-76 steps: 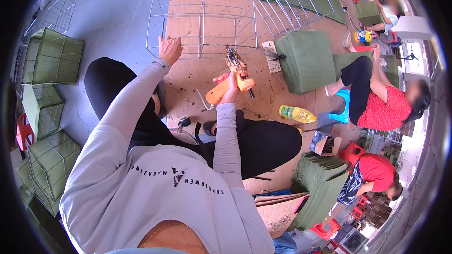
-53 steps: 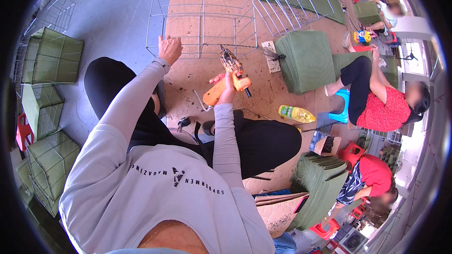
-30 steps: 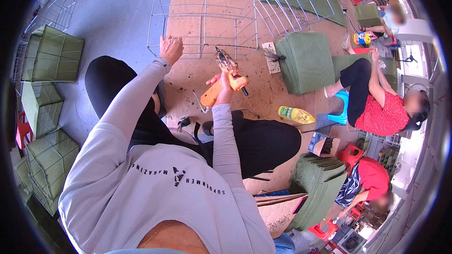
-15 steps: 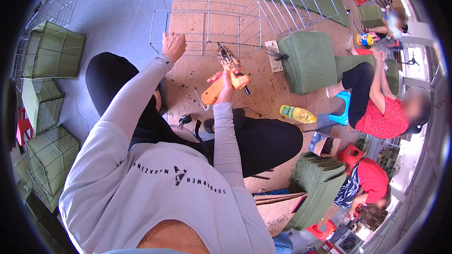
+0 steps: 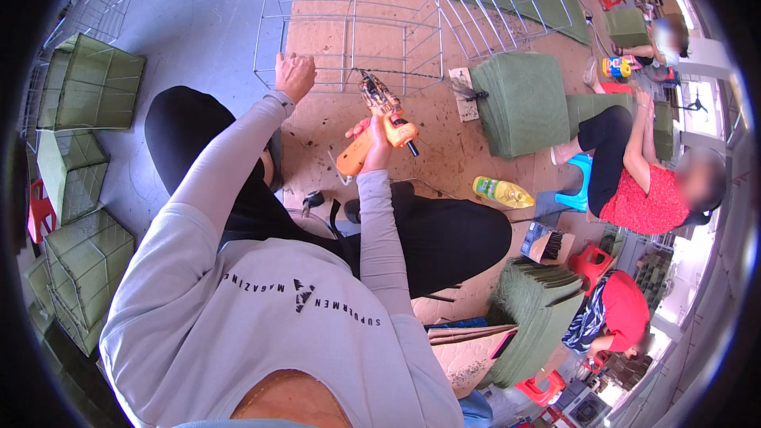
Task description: Using a glue gun to attach green fabric to a wire lamp shade frame.
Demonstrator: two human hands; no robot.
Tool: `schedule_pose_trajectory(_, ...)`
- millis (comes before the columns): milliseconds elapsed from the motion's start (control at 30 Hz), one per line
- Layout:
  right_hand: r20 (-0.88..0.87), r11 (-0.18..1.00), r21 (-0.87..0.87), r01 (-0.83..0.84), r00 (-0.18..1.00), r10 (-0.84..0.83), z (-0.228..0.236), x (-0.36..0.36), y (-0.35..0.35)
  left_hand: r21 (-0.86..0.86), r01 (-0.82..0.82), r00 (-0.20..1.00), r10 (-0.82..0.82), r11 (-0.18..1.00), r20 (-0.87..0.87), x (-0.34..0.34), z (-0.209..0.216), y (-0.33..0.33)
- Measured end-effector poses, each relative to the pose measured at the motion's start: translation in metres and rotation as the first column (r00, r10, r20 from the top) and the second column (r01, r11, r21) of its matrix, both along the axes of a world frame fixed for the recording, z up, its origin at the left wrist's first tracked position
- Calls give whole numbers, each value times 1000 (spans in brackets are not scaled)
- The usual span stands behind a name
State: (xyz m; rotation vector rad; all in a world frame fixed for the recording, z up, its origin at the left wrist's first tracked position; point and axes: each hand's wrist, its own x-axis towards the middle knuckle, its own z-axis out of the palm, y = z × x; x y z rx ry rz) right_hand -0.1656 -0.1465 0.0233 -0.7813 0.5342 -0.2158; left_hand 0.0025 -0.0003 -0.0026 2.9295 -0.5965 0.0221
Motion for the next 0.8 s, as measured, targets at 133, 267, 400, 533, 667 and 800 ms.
schedule_pose_trajectory(133,4,1000,-11,-3,1000,3,3,0,7,-30,-4,1000,4,1000,-14,-2,1,1)
schedule_pose_trajectory(267,6,1000,-2,-26,1000,26,4,2,10,-19,-5,1000,5,1000,-14,-3,2,1)
schedule_pose_trajectory(400,16,1000,-5,-12,1000,12,6,3,13,-15,-7,1000,7,1000,-4,-2,0,1)
schedule_pose_trajectory(533,2,1000,-2,0,1000,0,5,5,11,-25,0,1000,0,1000,-1,-2,1,0)
schedule_pose_trajectory(667,-8,999,-24,-29,1000,29,9,3,15,-7,-7,1000,7,1000,12,0,-2,3)
schedule_pose_trajectory(800,1,998,-37,-46,999,46,9,3,11,16,-13,1000,13,1000,0,2,0,-1)
